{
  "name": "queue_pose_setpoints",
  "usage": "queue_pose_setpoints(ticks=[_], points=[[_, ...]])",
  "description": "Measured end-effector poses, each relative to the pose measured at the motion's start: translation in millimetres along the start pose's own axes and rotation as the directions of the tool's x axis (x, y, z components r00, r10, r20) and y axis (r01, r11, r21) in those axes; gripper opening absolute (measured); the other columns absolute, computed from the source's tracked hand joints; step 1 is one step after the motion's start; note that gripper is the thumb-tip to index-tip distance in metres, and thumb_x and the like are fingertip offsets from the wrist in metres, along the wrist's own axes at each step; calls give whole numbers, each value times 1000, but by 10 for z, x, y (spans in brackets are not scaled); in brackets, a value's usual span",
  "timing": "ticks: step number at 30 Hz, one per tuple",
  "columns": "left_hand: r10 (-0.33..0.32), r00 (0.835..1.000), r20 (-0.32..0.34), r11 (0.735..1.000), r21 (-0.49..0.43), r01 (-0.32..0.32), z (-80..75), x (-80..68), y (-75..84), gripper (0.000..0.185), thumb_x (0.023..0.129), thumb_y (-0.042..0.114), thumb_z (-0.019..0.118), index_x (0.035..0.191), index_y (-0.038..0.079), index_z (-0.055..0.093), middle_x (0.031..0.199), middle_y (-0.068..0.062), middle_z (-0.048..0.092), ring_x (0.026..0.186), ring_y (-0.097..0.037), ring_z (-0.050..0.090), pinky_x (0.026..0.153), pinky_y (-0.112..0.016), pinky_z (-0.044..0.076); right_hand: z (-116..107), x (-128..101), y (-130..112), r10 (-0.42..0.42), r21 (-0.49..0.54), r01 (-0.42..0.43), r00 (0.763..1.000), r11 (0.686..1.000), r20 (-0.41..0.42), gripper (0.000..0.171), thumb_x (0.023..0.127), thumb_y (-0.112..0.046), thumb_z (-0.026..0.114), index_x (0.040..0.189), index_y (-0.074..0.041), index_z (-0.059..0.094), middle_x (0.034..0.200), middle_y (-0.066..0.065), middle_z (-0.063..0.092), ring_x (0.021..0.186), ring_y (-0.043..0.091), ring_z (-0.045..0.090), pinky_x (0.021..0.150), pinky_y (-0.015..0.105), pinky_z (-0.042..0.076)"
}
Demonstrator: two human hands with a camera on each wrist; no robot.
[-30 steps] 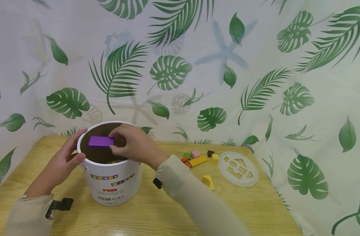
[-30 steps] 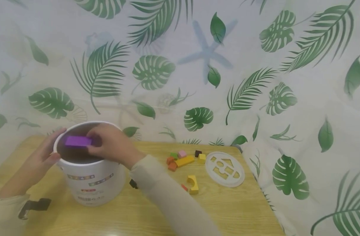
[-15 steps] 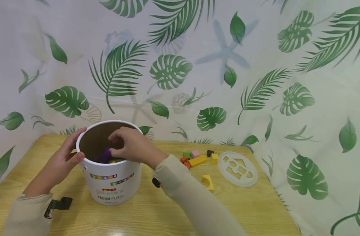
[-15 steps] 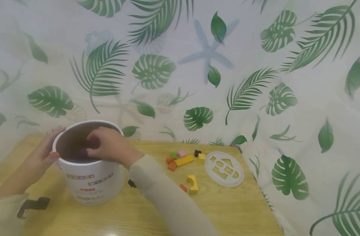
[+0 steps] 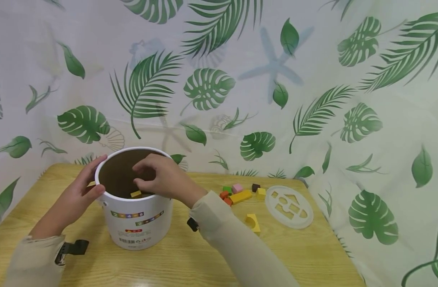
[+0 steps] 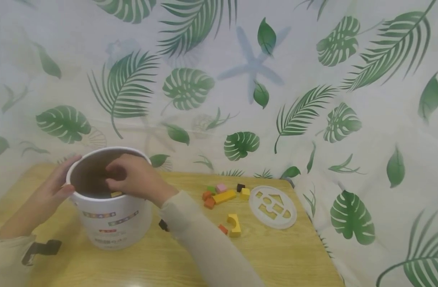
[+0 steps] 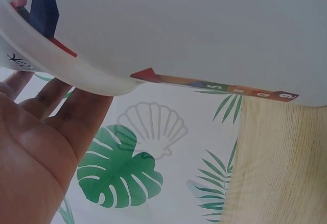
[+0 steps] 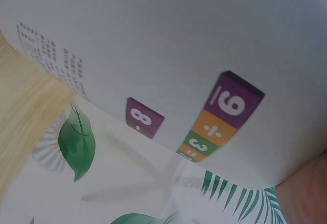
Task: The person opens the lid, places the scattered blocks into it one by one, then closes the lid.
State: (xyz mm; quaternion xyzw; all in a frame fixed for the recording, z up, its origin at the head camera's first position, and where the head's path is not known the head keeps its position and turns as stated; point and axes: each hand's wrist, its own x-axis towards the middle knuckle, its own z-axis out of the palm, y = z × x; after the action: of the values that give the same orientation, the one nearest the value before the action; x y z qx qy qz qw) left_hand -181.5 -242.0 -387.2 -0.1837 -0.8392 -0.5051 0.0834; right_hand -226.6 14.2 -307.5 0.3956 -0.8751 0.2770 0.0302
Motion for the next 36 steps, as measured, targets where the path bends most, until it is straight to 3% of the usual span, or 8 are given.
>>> queue_pose_setpoints(ticks=[5, 10, 16, 19, 29, 36], points=[[0, 1000, 8, 1000, -9, 0, 21, 18, 4, 75, 107, 23, 57, 167, 23, 12, 162, -25, 29, 138, -52, 36, 100, -79, 37, 5, -94, 74, -72, 15, 74, 992, 997, -99, 28, 94, -18, 77, 119, -7, 73, 114, -1, 71, 107, 11, 63, 96, 20, 50], [1, 1000, 9, 1000, -12, -1, 37, 27, -9, 76, 107, 24, 57, 167, 24, 11, 162, -26, 28, 138, -52, 36, 100, -79, 37, -39, -229, 148, -125, 34, 130, 983, 991, -133, 29, 93, -16, 77, 120, -6, 72, 117, 3, 70, 109, 15, 63, 98, 22, 49], [20, 1000, -1, 1000, -7, -20, 33, 32, -34, 75, 107, 22, 57, 167, 24, 12, 161, -25, 29, 137, -51, 37, 99, -81, 37, -182, -486, 356, -249, 57, 267, 944, 962, -217, 28, 91, -8, 78, 118, -3, 72, 116, 7, 71, 106, 18, 65, 95, 24, 52], [27, 1000, -5, 1000, 1, -27, 30, 29, -36, 74, 107, 21, 56, 167, 22, 12, 161, -25, 30, 136, -50, 38, 98, -80, 38, -291, -631, 511, -258, 61, 282, 931, 957, -259, 28, 91, -7, 78, 117, -2, 72, 114, 7, 71, 106, 19, 66, 97, 25, 53], [26, 1000, -15, 999, 22, -26, 19, 10, -53, 74, 108, 23, 56, 167, 22, 13, 161, -25, 30, 134, -49, 39, 97, -77, 42, -654, -1215, 1133, -90, -12, 90, 961, 996, -262, 30, 91, -7, 78, 120, -6, 73, 113, 4, 70, 106, 20, 68, 95, 35, 57], [36, 999, -17, 999, 21, -35, 12, 16, -70, 73, 108, 23, 55, 167, 24, 13, 161, -23, 30, 133, -47, 40, 97, -78, 41, -733, -1736, 1582, 151, -23, -160, 962, 987, -226, 27, 95, -17, 77, 121, -13, 73, 117, -2, 70, 104, 20, 66, 85, 40, 58]])
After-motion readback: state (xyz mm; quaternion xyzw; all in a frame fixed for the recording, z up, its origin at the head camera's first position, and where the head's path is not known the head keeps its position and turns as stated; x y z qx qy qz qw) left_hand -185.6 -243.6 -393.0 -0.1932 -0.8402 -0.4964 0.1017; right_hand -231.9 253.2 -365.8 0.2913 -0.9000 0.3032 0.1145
